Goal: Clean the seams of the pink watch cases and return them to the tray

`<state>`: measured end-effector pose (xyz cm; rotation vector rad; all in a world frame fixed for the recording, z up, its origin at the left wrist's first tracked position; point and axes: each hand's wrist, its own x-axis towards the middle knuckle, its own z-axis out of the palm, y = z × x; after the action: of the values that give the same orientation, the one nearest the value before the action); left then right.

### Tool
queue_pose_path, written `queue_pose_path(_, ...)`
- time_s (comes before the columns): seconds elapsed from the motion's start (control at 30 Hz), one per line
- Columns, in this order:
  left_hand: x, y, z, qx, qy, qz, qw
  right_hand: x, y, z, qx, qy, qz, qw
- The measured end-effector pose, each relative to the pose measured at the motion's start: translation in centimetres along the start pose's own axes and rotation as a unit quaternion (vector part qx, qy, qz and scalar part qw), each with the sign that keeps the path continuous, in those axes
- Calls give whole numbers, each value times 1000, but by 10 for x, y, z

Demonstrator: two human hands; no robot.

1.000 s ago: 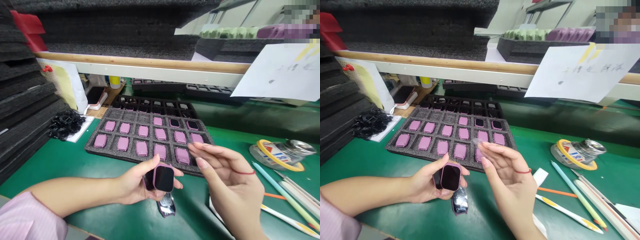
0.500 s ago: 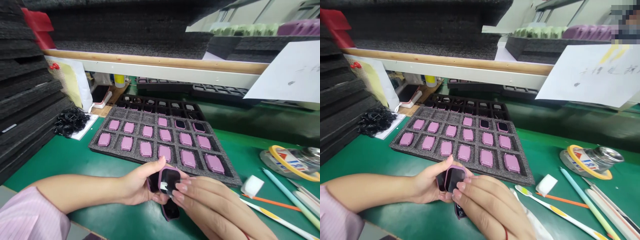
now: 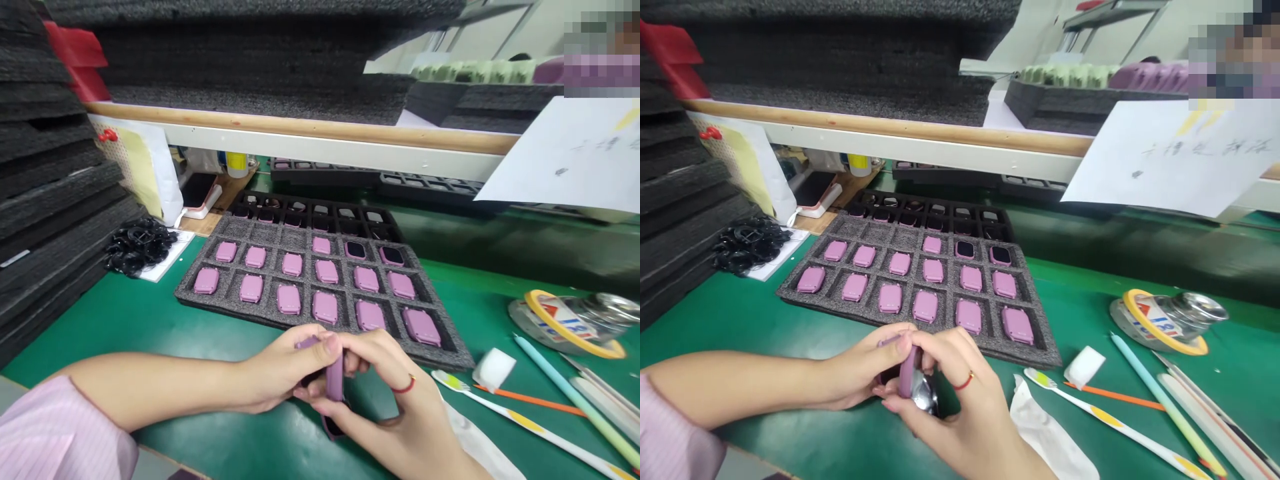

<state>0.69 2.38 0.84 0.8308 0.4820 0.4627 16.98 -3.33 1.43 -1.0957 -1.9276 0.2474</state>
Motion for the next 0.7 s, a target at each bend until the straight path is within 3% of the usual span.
queue_pose_path(0.2,2,1,-2,-65,47,-66,995,1,4,-8,7,5,3,1000)
queue_pose_path(0.7,3,4,-1,-91,45,-83,991,1,7,-4,-39,10,-38,998)
